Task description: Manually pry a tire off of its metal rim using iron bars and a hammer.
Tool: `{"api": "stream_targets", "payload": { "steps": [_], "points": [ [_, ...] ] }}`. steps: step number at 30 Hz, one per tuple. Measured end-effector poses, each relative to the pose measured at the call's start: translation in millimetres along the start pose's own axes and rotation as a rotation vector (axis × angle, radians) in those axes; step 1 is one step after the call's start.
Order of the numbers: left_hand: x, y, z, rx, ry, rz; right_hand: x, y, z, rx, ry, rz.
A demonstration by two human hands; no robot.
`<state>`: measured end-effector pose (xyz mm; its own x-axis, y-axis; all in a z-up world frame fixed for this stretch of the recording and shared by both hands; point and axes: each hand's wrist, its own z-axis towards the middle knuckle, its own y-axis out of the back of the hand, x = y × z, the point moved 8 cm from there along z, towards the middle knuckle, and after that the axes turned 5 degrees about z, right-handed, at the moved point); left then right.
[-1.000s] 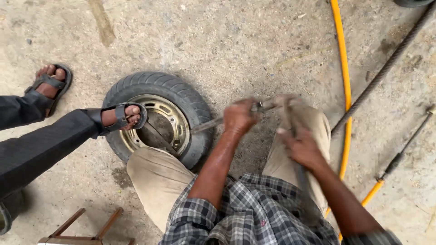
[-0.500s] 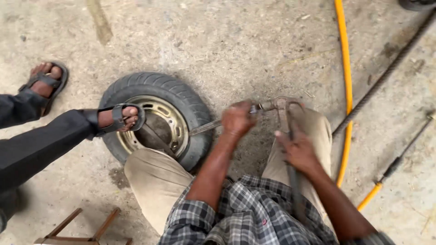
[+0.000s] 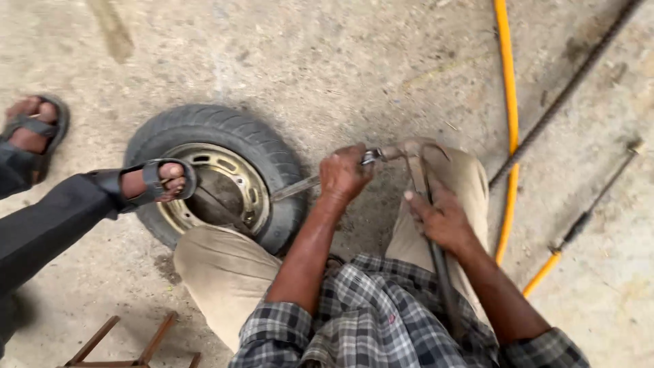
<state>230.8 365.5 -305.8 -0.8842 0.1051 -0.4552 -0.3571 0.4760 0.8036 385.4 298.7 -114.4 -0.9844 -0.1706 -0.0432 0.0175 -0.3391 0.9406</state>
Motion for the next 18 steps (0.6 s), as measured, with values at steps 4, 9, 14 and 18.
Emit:
{"api": "stream_targets", "payload": {
  "steps": [4,9,14,18],
  "points": [
    [-11,30,-9,-0.288,-0.127,-0.060,-83,-70,-53,0.634,-1.099,1.289],
    [12,40,-22,-0.330,-0.111,-0.025,-49,-35,-13,0.057,-1.127,1.691],
    [30,8,-10,-0.115,-0.053,-0.083,-22,-53,-29,0.737,-1.014,1.200],
    [39,-11,-15,-0.025,-0.013,0.005,-131,-88,-46,0.396,-1.026,1.122]
  ]
}}
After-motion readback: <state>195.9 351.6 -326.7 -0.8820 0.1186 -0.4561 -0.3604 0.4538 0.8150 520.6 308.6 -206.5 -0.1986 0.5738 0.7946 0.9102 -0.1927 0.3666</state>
